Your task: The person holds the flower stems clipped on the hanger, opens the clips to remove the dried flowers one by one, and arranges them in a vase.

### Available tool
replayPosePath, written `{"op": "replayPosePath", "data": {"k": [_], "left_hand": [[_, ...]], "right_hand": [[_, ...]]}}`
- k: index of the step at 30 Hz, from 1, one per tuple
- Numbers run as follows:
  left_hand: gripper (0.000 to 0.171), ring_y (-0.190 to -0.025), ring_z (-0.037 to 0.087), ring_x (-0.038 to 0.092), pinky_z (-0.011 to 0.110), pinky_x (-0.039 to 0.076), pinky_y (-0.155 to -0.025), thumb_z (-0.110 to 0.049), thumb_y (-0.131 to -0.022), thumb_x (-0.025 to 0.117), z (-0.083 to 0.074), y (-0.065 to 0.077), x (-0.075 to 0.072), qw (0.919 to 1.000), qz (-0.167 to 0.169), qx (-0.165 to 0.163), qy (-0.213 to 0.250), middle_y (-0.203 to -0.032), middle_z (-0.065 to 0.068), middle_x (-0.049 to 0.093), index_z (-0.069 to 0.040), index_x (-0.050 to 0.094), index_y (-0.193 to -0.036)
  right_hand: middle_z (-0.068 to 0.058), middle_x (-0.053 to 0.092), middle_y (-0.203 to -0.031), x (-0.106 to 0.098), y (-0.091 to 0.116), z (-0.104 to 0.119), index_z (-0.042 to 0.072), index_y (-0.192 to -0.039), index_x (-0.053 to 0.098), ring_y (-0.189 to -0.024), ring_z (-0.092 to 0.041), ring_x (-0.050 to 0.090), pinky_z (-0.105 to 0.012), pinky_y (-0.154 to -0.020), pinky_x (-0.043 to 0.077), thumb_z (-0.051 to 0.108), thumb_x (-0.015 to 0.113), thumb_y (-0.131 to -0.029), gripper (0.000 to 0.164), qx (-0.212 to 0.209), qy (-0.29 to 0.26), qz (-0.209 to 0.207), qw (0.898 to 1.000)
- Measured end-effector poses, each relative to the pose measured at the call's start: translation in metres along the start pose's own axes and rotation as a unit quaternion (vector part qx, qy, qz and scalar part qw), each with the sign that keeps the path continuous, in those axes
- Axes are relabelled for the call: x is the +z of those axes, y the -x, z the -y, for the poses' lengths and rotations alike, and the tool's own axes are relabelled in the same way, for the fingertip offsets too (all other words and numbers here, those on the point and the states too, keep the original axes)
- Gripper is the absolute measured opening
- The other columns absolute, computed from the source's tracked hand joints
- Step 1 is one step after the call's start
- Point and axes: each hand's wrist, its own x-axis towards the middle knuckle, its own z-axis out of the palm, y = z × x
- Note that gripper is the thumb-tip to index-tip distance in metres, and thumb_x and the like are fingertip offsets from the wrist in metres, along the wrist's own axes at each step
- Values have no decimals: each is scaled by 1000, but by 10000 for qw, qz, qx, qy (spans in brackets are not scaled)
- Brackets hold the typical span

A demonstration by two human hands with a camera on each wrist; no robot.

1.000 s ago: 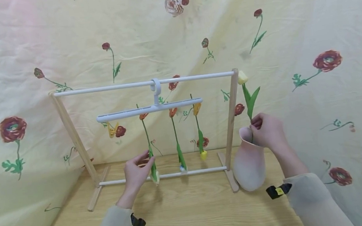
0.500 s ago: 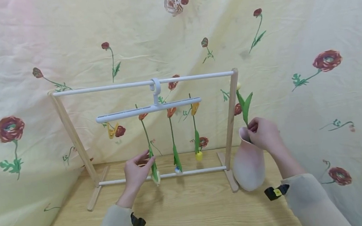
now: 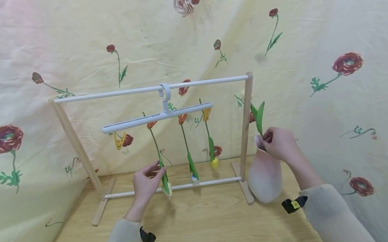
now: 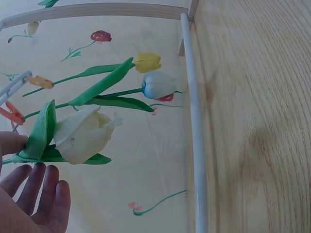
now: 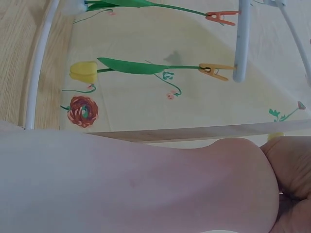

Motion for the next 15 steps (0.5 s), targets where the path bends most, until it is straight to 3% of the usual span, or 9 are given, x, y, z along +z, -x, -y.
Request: {"op": "replayPosePath", "data": {"k": [7, 15], "left_hand": [[26, -81, 20, 76, 20, 60, -70, -16, -91, 85, 4, -1, 0, 10000, 12, 72, -59, -105, 12, 83, -9, 81, -116], [25, -74, 13, 72, 19, 58, -67, -14, -90, 84, 2, -3, -2, 10000, -9, 73, -23, -104, 12, 83, -10, 82, -115]], "right_hand": [[-27, 78, -99, -6, 6, 4, -11, -110, 72, -90, -42, 75, -54, -77, 63, 25, 72, -98, 38, -26, 136, 59, 9999], [-34, 74, -100, -24, 21, 32, -13, -107, 71, -83, -47, 71, -60, -71, 58, 18, 66, -95, 34, -112, 685, -968, 9929]]}}
